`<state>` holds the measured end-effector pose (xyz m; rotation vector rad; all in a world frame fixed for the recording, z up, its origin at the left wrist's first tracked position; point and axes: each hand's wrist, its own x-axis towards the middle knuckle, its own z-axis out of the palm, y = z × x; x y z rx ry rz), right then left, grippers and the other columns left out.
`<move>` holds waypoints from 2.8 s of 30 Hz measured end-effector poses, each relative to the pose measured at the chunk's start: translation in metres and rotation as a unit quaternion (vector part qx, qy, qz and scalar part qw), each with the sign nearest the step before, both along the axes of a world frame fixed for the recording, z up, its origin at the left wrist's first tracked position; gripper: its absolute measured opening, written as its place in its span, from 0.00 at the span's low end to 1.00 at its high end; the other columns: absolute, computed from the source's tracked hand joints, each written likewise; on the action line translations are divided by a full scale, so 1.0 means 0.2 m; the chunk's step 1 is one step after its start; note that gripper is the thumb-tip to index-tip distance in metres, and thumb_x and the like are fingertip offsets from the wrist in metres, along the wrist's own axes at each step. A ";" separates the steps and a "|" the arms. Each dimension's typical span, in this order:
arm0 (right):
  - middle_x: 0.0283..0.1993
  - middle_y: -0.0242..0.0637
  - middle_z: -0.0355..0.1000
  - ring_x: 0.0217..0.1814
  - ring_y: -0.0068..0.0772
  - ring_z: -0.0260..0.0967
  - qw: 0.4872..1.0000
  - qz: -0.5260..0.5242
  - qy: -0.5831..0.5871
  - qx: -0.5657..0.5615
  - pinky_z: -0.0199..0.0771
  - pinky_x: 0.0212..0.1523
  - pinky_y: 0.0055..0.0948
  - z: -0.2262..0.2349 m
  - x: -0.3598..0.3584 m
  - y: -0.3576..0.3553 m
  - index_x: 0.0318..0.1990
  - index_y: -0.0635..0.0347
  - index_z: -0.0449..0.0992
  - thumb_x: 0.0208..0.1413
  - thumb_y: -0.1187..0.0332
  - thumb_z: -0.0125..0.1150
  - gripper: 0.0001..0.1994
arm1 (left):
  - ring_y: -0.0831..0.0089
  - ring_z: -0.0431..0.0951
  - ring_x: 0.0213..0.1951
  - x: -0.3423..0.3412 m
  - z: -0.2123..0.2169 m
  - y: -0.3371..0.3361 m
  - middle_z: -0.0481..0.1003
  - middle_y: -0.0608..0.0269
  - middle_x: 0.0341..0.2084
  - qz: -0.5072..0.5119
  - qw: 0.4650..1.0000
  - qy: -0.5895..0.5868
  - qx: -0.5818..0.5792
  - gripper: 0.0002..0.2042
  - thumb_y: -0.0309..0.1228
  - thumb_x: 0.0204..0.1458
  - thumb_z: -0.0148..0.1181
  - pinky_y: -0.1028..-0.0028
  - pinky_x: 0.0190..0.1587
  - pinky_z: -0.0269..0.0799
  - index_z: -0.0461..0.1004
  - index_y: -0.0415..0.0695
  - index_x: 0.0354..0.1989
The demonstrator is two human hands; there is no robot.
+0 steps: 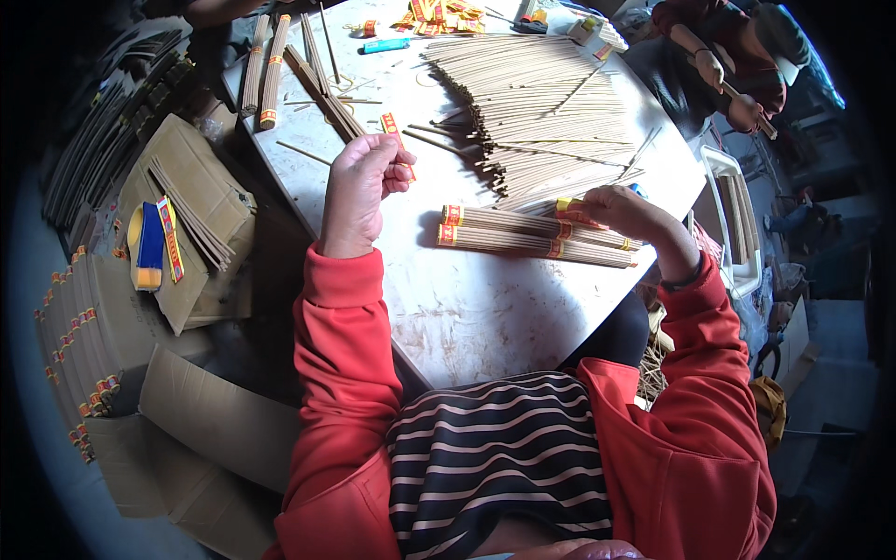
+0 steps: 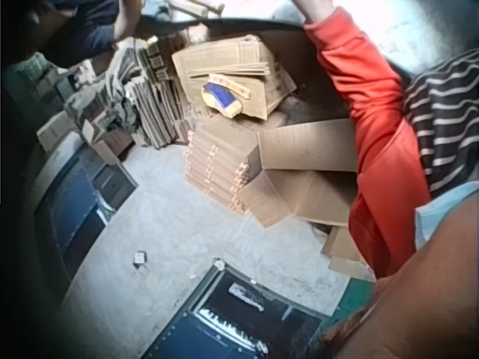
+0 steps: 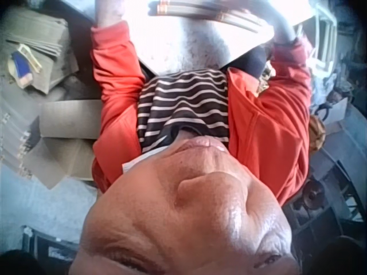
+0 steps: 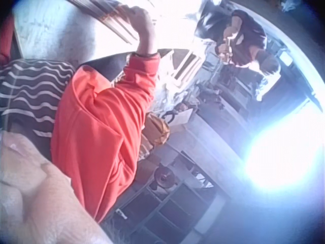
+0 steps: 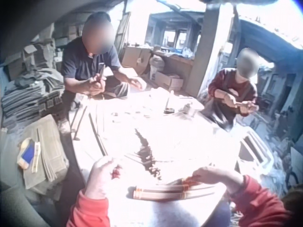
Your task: The person gathers thin wooden sticks and wraps a red and yellow paper band around them to form bundles. They use scissors to cut the band and a stapler to secure it, repeating the process to create multiple finished bundles.
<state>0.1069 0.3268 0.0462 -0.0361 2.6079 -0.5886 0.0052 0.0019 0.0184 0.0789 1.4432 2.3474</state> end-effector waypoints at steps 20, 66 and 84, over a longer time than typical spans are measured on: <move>0.30 0.41 0.67 0.32 0.40 0.67 0.975 -0.007 0.210 0.074 0.67 0.34 0.31 0.00 0.03 -0.12 0.29 0.62 0.70 0.41 0.70 0.58 0.07 | 0.80 0.67 0.20 -0.02 0.01 -0.18 0.71 0.61 0.21 0.151 0.988 -0.020 0.042 0.04 0.27 0.48 0.49 0.82 0.23 0.63 0.66 0.40 0.30; 0.45 0.46 0.64 0.49 0.46 0.60 0.959 0.113 0.225 0.128 0.59 0.49 0.38 -0.13 0.27 -0.18 0.48 0.61 0.62 0.36 0.61 0.64 0.29 | 0.81 0.66 0.17 0.28 -0.08 -0.45 0.70 0.62 0.19 0.228 0.971 -0.065 0.033 0.03 0.25 0.47 0.50 0.83 0.19 0.63 0.66 0.40 0.29; 0.49 0.47 0.61 0.52 0.49 0.55 0.973 0.083 0.166 0.137 0.56 0.51 0.42 -0.16 0.28 -0.16 0.51 0.57 0.60 0.33 0.59 0.64 0.33 | 0.82 0.65 0.17 0.60 -0.22 -0.49 0.70 0.62 0.19 0.232 0.968 -0.081 -0.045 0.03 0.25 0.47 0.49 0.84 0.18 0.62 0.66 0.40 0.30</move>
